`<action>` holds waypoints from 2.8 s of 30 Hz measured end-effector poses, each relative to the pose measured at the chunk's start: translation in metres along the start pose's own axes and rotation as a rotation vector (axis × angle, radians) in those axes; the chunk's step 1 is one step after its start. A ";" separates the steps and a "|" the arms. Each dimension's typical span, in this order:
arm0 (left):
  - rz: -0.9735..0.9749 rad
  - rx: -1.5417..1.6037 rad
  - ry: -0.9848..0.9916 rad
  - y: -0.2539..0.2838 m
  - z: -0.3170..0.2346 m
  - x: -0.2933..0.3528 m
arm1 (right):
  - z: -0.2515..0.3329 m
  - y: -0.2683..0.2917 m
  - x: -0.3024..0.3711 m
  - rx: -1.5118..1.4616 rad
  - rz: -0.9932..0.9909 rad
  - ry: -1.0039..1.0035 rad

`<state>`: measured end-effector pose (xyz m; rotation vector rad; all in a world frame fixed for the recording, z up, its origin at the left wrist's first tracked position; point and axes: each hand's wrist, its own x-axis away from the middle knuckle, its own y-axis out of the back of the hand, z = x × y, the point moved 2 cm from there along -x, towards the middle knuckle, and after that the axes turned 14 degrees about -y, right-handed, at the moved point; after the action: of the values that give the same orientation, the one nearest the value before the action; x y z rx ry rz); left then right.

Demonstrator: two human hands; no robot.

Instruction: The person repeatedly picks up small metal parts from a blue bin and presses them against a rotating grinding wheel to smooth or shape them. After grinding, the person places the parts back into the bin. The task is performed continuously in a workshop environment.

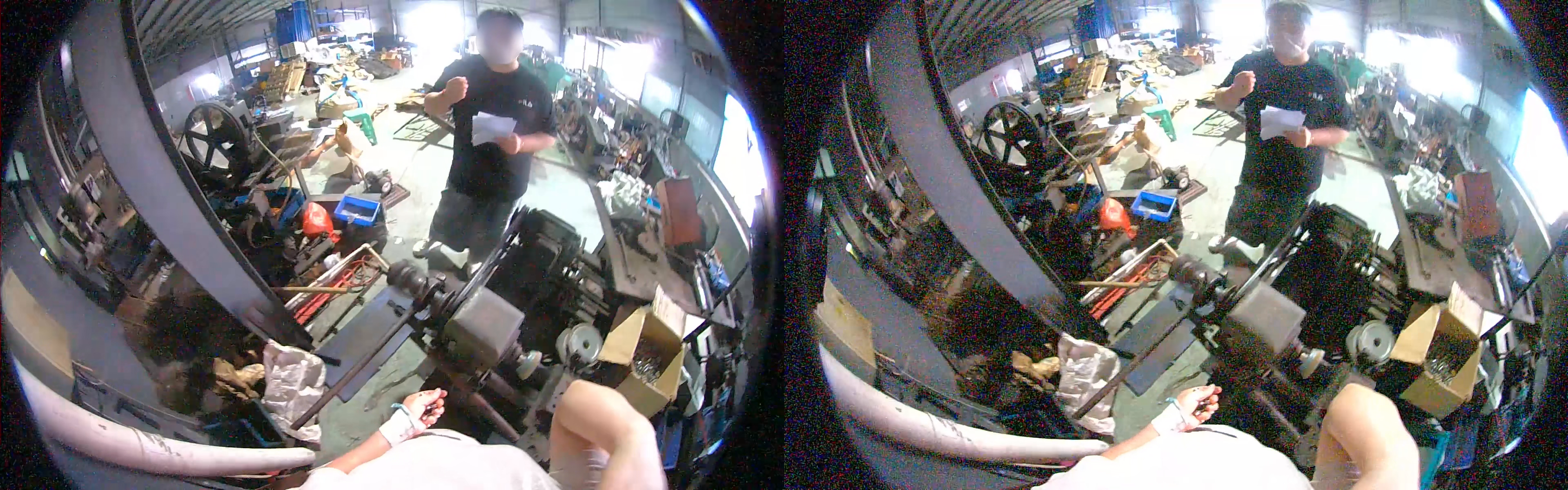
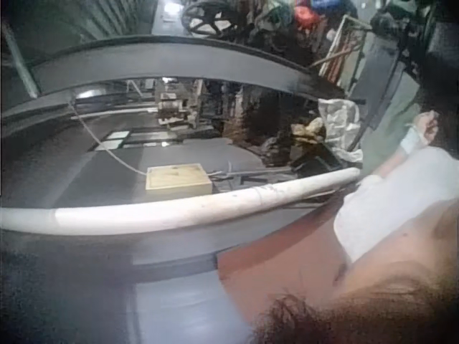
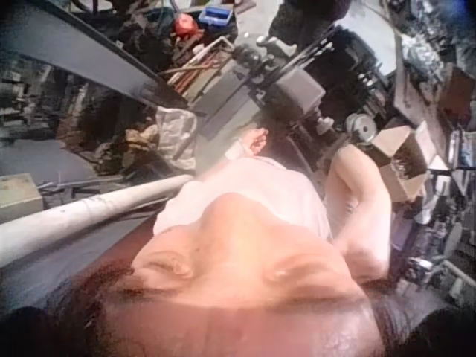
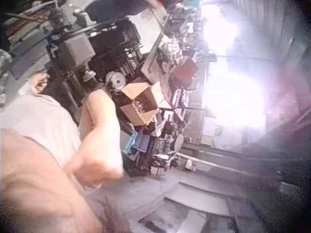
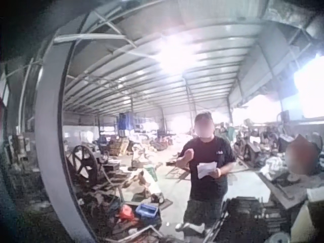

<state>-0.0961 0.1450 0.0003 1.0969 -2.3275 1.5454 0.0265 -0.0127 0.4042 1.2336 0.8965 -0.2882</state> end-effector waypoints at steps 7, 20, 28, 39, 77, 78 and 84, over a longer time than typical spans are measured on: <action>-0.041 0.002 0.025 0.000 -0.004 -0.007 | -0.042 0.022 0.013 -0.290 -0.091 -0.605; -0.059 0.013 -0.027 0.000 -0.009 -0.009 | -0.077 0.029 0.018 -0.926 -0.472 -0.431; -0.057 0.000 -0.004 -0.009 -0.015 -0.007 | -0.075 0.036 0.022 -0.992 -0.428 -0.349; -0.048 -0.070 -0.017 -0.008 -0.006 -0.010 | -0.059 0.028 0.031 -0.982 -0.360 -0.333; -0.008 -0.036 -0.023 -0.006 0.005 -0.003 | -0.032 0.008 0.023 -0.887 -0.393 -0.151; -0.018 -0.039 -0.026 -0.008 0.005 -0.003 | -0.032 0.009 0.029 -0.862 -0.584 -0.190; -0.079 -0.045 -0.016 -0.004 0.007 -0.007 | -0.093 0.023 0.054 -1.065 -1.258 -0.254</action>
<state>-0.0868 0.1413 -0.0033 1.1794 -2.2882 1.4547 0.0360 0.0932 0.3760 -0.4521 1.2487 -0.7916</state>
